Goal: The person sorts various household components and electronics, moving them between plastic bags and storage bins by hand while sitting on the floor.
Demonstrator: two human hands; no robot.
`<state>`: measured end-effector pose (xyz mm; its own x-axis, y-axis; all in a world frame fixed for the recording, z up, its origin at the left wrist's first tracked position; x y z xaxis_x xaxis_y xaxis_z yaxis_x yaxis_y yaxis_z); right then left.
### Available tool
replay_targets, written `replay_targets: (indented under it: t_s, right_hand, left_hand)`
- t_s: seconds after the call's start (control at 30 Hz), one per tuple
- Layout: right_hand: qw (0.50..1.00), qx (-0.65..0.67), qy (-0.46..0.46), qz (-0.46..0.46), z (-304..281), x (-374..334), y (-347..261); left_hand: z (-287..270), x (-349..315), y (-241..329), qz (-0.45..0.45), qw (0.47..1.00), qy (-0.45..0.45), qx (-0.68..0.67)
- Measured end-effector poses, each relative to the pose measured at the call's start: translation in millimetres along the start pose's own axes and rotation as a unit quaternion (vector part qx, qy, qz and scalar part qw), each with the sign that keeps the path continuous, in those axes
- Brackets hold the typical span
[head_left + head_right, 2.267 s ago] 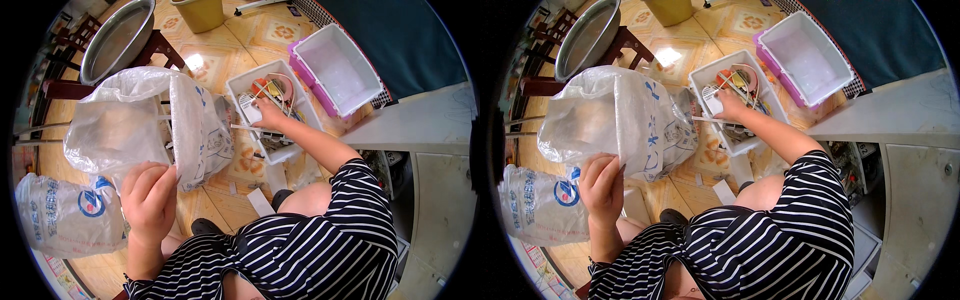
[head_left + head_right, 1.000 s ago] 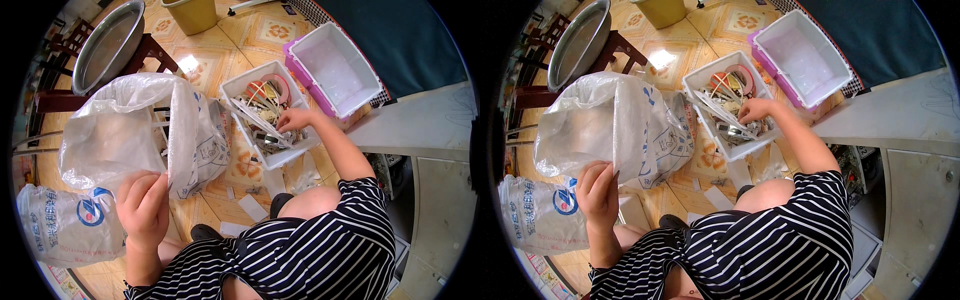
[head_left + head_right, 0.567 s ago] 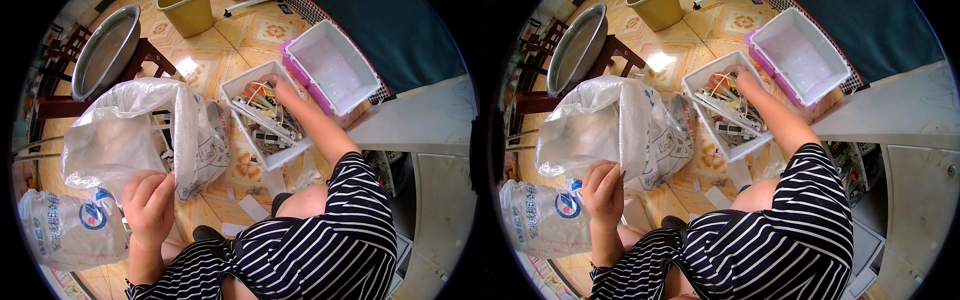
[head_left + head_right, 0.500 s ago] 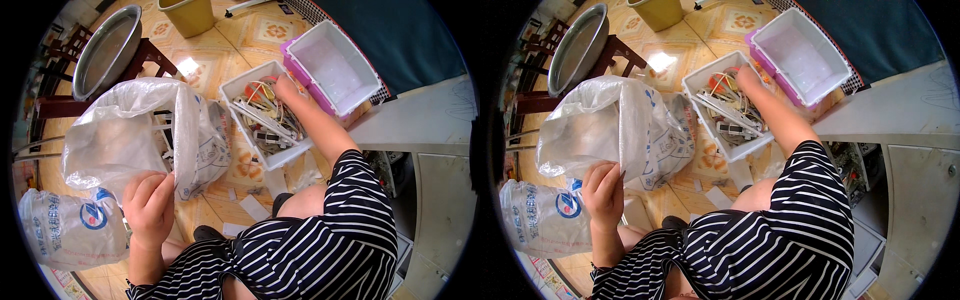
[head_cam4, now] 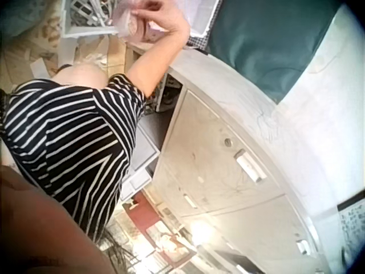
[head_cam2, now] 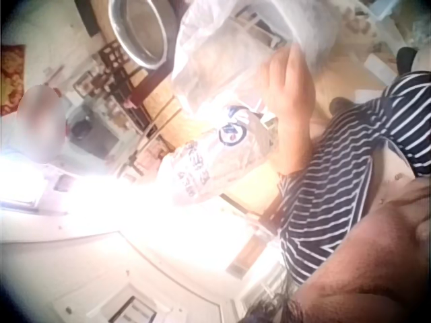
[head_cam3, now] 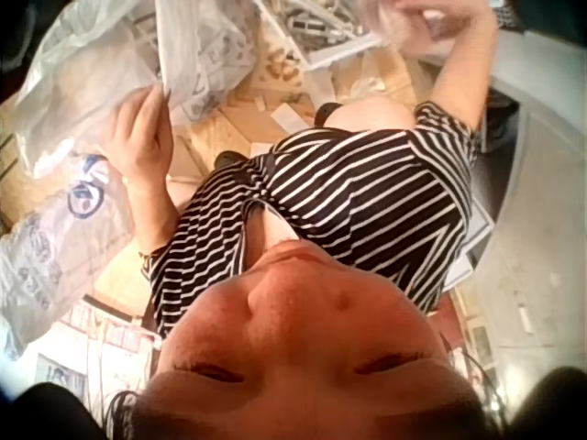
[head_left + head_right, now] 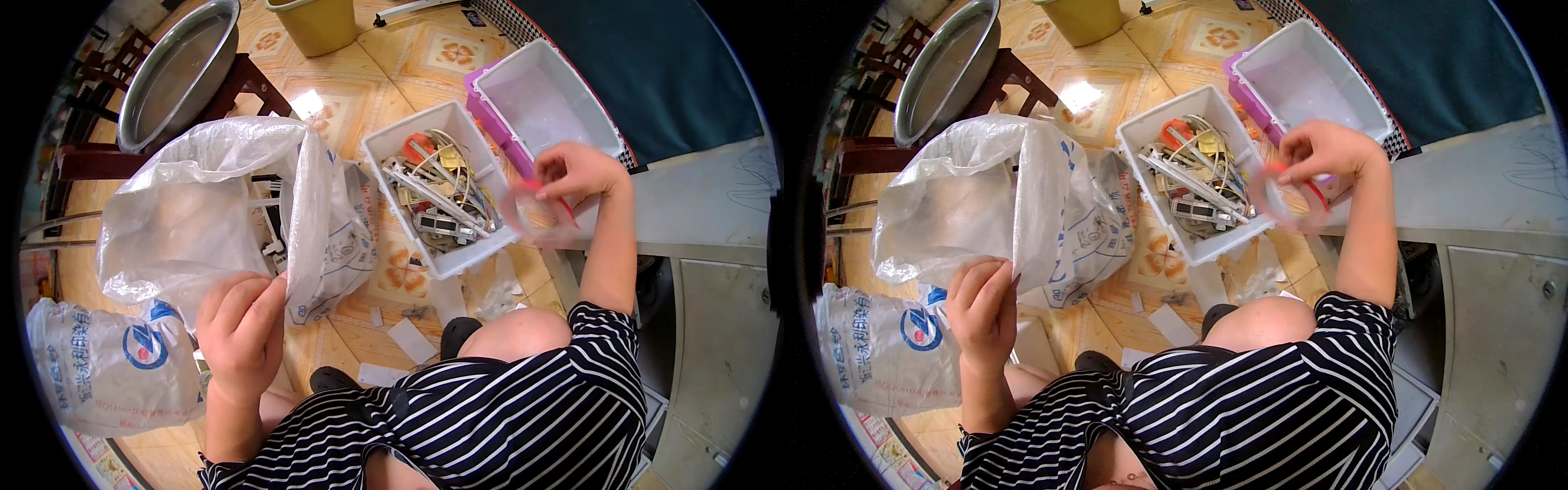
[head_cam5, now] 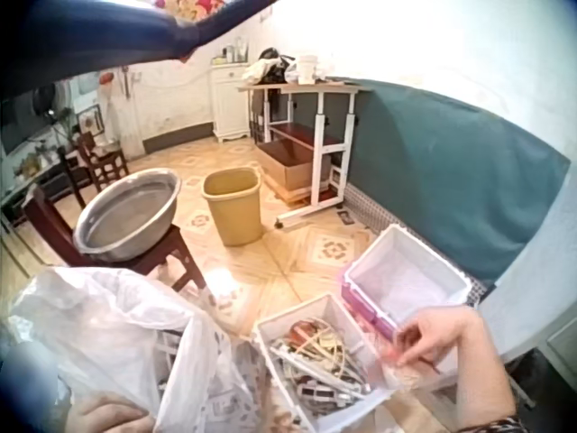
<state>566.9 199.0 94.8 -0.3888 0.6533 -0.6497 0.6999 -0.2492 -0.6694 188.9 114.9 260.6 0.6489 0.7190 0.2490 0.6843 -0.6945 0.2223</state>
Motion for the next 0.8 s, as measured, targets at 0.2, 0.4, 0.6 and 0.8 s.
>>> replay_targets:
  t_s: [0.2,0.4,0.6,0.8]
  right_hand:
    - [0.981,-0.085,0.169,-0.044,22,114,18]
    - [0.94,-0.277,0.184,0.076,65,243,97]
    - [0.942,-0.301,0.095,0.116,60,251,113]
    - [0.939,-0.327,-0.053,0.091,76,196,69]
  left_hand:
    - [2,5,9,0.01,1.0,-0.003,0.0]
    - [1,4,12,0.013,1.0,0.0,0.007]
    - [-11,-14,-1,-0.028,0.999,0.006,0.02]
    - [-6,-10,-8,-0.028,0.999,-0.006,0.015]
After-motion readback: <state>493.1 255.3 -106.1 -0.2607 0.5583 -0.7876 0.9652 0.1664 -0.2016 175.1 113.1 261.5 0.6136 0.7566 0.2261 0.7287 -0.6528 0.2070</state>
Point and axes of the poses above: each hand's wrist, its own x-axis towards the middle knuckle, its own z-axis out of the palm, y = z × x, the point moved 9 cm from there along x, towards the middle knuckle, and after that the axes turned 11 degrees about -y, right-handed, at the moved point
